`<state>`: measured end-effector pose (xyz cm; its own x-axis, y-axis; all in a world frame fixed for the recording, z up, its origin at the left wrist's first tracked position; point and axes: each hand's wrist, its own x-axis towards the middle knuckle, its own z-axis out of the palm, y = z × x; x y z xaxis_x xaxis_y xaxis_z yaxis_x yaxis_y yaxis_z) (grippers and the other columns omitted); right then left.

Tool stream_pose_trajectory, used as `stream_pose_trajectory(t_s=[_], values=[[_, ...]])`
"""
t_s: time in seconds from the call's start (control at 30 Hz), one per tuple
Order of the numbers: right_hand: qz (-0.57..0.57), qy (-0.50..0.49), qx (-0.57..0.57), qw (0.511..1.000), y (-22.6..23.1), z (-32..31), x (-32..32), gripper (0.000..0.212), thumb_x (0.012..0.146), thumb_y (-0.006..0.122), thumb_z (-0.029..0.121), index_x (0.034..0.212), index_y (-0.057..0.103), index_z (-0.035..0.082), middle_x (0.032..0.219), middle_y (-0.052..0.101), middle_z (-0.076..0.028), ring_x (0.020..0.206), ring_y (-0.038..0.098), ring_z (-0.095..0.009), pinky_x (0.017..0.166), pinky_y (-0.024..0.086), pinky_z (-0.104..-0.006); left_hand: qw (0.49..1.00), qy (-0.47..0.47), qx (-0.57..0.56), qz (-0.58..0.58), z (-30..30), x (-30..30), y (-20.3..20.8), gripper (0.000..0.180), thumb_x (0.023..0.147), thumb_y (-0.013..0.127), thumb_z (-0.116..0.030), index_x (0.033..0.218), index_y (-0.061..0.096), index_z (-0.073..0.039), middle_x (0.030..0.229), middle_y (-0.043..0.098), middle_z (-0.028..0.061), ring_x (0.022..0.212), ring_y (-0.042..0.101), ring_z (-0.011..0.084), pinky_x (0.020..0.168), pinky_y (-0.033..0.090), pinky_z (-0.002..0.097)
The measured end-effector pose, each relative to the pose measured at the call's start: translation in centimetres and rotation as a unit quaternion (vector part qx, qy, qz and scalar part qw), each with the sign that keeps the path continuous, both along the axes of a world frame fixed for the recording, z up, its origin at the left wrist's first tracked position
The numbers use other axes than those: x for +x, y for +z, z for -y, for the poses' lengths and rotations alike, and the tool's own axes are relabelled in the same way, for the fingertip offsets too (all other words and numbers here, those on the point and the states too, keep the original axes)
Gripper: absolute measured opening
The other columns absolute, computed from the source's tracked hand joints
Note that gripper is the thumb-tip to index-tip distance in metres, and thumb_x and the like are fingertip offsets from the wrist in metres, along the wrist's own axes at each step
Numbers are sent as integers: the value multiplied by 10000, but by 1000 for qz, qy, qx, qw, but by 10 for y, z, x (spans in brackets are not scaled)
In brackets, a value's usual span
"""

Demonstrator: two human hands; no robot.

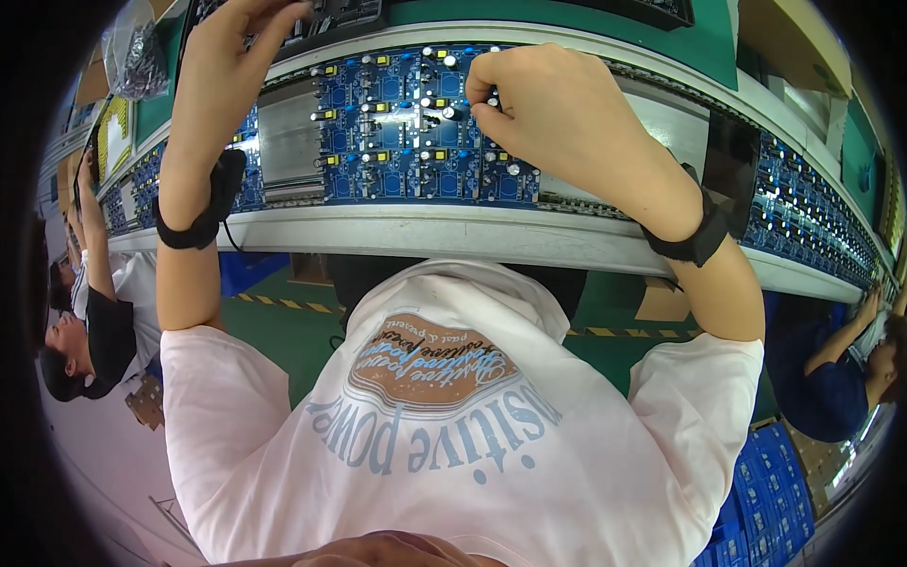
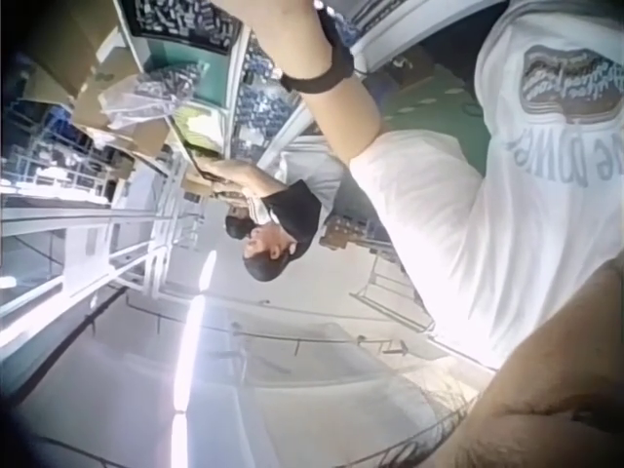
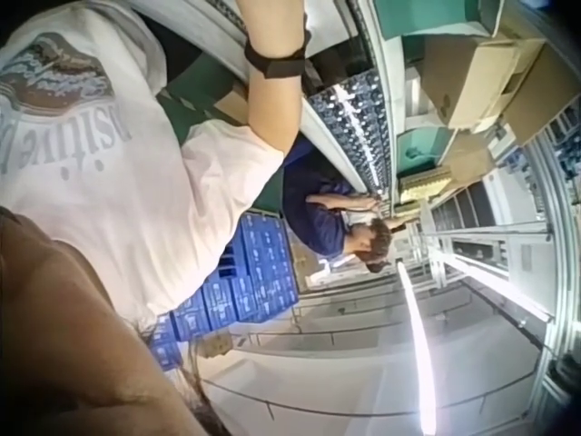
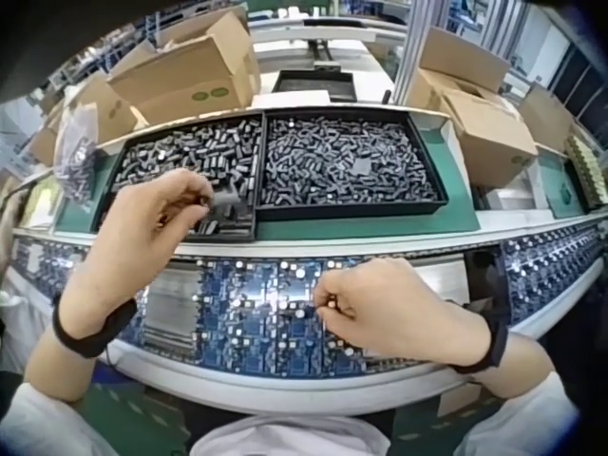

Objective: The person picks up capacitors from a tray and inserts them one by one into circuit boards on a conveyor belt. After filling the boards, the person slides them along the assembly line and continues the process.

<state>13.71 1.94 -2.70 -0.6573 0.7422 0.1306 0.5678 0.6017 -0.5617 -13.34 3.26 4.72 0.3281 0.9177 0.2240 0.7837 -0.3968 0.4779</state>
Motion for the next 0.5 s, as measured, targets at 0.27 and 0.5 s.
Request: stream_pose_trajectory(t_s=[0.27, 0.5], values=[[16, 10, 41, 999, -1, 3, 1, 96, 869, 758, 125, 926, 699, 76, 548, 512, -45, 513, 525, -216, 528, 408, -359, 937, -30, -233, 258, 19, -14, -36, 197, 1033, 642, -93, 1191, 703, 8, 945, 719, 29, 847, 665, 66, 735, 540, 212], [56, 19, 56, 997, 6, -1, 1, 93, 881, 738, 212, 898, 718, 122, 697, 669, -79, 703, 683, -295, 636, 532, -415, 889, -55, -323, 319, 35, -4, -45, 228, 1014, 670, -107, 1203, 716, 13, 918, 720, 26, 790, 659, 59, 726, 553, 211]])
